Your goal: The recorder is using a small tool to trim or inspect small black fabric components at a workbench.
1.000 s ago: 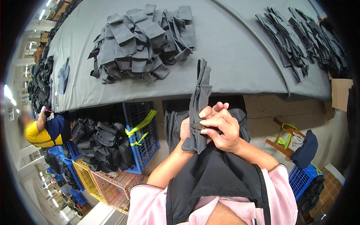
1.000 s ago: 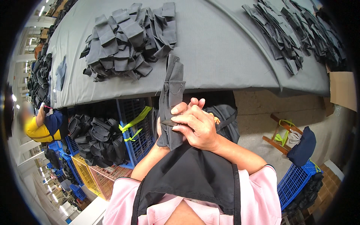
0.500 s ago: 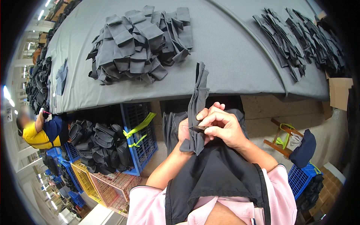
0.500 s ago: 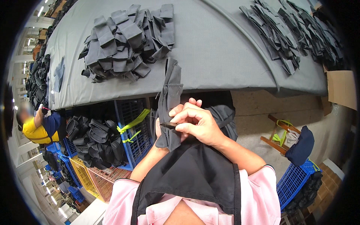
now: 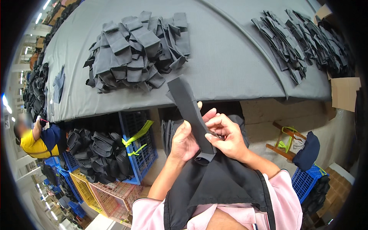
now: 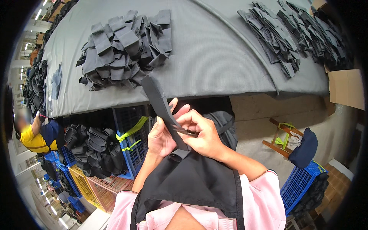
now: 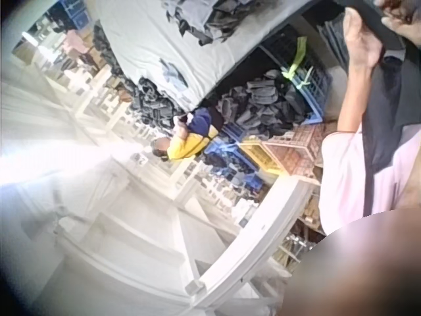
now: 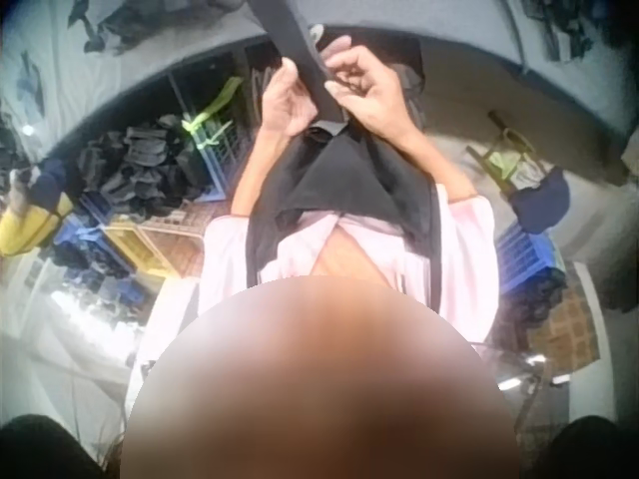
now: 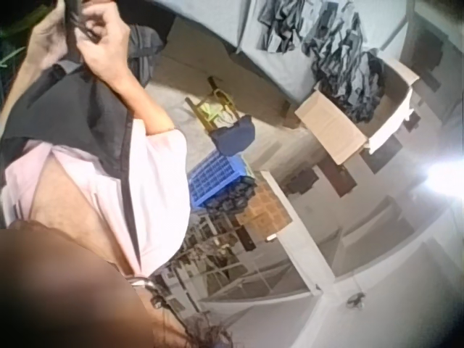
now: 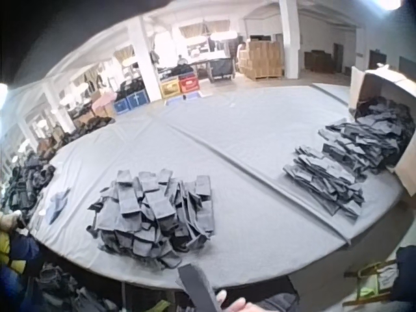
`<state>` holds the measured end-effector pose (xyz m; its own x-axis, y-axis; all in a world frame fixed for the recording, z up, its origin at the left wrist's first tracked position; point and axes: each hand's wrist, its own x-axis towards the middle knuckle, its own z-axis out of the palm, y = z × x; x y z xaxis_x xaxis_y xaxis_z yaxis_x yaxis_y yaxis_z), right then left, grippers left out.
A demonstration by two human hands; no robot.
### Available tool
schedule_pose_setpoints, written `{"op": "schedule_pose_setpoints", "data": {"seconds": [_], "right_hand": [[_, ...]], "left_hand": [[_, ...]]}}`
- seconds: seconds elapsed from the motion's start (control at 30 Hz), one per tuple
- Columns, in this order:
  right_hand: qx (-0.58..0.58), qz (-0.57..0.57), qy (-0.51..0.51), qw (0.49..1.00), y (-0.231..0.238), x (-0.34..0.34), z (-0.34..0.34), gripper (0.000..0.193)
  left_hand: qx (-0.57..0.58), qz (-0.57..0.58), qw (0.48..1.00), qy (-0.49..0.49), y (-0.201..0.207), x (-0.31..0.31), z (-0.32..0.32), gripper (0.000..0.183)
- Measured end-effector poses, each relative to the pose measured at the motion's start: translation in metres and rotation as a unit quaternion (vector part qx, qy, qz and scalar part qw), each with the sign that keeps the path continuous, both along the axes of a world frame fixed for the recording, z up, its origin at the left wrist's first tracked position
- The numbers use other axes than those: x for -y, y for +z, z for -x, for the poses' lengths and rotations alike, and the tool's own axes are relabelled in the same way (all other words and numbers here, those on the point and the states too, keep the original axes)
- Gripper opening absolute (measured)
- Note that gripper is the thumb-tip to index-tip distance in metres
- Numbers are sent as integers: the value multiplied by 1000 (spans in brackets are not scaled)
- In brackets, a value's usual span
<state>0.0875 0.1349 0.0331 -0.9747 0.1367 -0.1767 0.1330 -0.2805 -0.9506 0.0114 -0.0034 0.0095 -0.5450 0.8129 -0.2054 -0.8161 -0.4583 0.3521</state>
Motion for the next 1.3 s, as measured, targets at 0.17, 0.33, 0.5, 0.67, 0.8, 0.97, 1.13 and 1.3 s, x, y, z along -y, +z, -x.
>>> {"op": "schedule_pose_setpoints", "data": {"seconds": [0.17, 0.33, 0.5, 0.67, 0.8, 0.97, 1.13, 1.3], "right_hand": [[32, 96, -32, 994, -3, -2, -4, 26], [-109, -408, -152, 894, 14, -28, 4, 34], [-139, -514, -107, 839, 11, -39, 18, 35], [-130, -483, -102, 860, 9, -41, 19, 30], [-133, -489, -91, 858, 7, -45, 15, 26], [-133, -487, -89, 858, 12, -50, 8, 27], [-127, -501, -78, 852, 12, -52, 13, 28], [-156, -527, -58, 833, 12, -56, 13, 29]], "left_hand": [[-52, 75, 995, 32, 4, 0, 7, 59], [-59, 150, 986, 43, 12, -2, 13, 39], [-74, 186, 980, -6, 18, -2, 9, 35], [-48, 167, 985, -24, 16, 1, 10, 30], [-47, 171, 984, -31, 17, 1, 10, 29], [-55, 191, 979, -37, 18, -1, 10, 31], [-54, 183, 980, -54, 17, -1, 9, 33], [-44, 178, 981, -65, 18, 1, 9, 33]]}}
